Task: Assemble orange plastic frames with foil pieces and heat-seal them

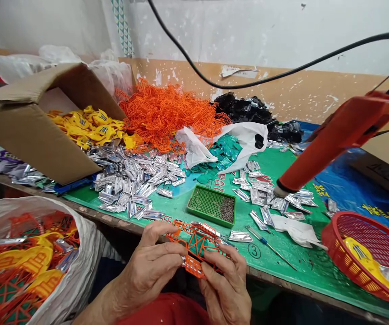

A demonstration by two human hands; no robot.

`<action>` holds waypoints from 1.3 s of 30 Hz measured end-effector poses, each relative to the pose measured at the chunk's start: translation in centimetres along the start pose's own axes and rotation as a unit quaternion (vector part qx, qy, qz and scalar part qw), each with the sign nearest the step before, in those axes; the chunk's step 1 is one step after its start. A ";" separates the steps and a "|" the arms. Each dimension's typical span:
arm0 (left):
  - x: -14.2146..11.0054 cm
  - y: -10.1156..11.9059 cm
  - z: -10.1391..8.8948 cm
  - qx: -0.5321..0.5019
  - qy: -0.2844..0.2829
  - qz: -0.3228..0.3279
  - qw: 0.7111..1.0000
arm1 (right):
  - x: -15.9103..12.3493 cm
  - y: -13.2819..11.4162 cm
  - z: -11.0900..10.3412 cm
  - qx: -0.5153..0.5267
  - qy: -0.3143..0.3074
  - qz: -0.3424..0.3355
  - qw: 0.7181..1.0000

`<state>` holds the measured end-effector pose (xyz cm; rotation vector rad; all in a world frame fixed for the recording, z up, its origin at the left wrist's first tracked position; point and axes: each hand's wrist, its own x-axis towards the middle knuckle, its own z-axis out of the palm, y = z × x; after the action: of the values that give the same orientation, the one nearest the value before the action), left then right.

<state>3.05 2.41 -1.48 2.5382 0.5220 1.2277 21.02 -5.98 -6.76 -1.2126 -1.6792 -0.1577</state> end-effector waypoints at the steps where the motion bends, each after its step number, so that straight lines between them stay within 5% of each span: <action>1: -0.1 0.0 0.1 -0.005 -0.003 -0.006 1.000 | 0.0 0.0 0.0 0.002 -0.001 0.001 1.000; 10: -0.5 0.4 0.0 0.021 -0.070 -0.034 0.997 | 1.1 -0.4 -0.6 0.005 -0.009 0.007 1.000; 17: -0.1 1.1 -1.0 -0.046 -0.164 -0.054 0.984 | 3.6 -0.6 -1.9 0.100 -0.141 0.005 0.985; 27: 0.5 1.1 -0.4 -0.185 -0.332 -0.163 0.911 | 4.5 -1.0 -2.2 0.208 -0.218 0.067 0.951; 34: 1.1 1.0 0.5 -0.288 -0.317 -0.214 0.878 | 5.2 -0.8 -2.3 0.244 -0.222 0.123 0.936; 39: 1.8 1.3 -0.1 -0.341 -0.328 -0.345 0.811 | 5.6 -0.9 -2.3 0.237 -0.215 0.150 0.936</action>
<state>4.29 2.04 0.35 1.7087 0.5968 0.1622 21.96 -4.26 -0.97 -1.1573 -1.7291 0.7109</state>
